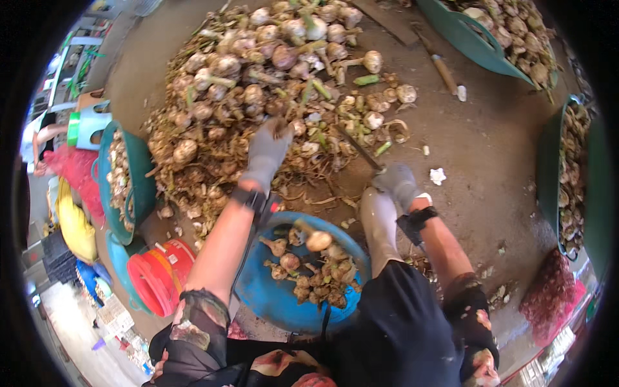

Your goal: The person trims garlic bulbs from a pile using a cleaver, tossing the trimmed bulbs into a blue basin. After briefly standing up to rearrange some containers, they return to their seat and resume trimming the garlic.

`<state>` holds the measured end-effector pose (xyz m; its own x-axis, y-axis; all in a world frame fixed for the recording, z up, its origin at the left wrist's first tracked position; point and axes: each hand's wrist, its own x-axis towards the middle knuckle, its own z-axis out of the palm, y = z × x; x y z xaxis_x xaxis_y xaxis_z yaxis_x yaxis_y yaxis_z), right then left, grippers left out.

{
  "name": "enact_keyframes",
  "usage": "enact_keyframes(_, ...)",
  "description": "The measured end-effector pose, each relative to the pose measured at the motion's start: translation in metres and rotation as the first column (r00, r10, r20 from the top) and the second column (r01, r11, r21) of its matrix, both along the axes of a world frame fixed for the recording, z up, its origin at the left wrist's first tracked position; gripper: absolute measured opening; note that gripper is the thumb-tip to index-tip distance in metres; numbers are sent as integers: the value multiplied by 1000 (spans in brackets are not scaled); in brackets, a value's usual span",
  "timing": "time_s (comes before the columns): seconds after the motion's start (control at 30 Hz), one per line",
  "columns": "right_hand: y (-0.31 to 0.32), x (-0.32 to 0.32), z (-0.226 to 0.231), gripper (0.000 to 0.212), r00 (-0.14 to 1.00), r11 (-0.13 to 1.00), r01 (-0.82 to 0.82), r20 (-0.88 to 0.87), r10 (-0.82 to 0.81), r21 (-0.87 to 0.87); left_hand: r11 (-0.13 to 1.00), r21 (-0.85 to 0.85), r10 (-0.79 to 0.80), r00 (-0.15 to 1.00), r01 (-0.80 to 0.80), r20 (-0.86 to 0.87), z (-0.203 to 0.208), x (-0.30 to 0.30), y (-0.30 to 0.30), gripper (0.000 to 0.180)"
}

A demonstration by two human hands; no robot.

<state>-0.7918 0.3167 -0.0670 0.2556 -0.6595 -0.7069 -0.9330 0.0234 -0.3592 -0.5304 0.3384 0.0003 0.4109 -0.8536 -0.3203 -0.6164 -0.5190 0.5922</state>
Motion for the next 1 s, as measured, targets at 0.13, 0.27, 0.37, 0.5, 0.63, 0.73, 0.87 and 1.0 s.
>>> enact_keyframes(0.13,0,7,22,25,995,997,43,84,-49,70,980,198,-88,912,8,401,-40,-23,-31,33)
enact_keyframes(0.27,5,-18,10,25,984,989,148,103,-148,5,938,338,-166,957,79,238,-40,-25,-26,33)
enact_keyframes(0.37,7,-6,18,23,992,990,56,123,-40,-131,975,-162,134,983,-154,-128,-71,10,8,31)
enact_keyframes(0.5,6,5,38,19,951,938,5,291,102,-346,934,135,276,428,-330,-860,-25,-13,36,28)
enact_keyframes(0.63,4,55,84,19,816,911,-80,498,293,-405,954,73,241,601,-290,-762,4,-31,77,24)
enact_keyframes(0.73,0,39,52,21,857,899,-207,371,357,-386,983,95,181,824,-154,-536,34,-40,82,23)
enact_keyframes(0.87,2,5,-2,23,950,906,-278,49,308,-318,877,-96,215,563,-471,-798,31,-18,94,25)
enact_keyframes(1.0,27,37,38,20,956,957,-131,225,191,-257,601,472,255,-406,-645,-878,-3,-2,105,26)
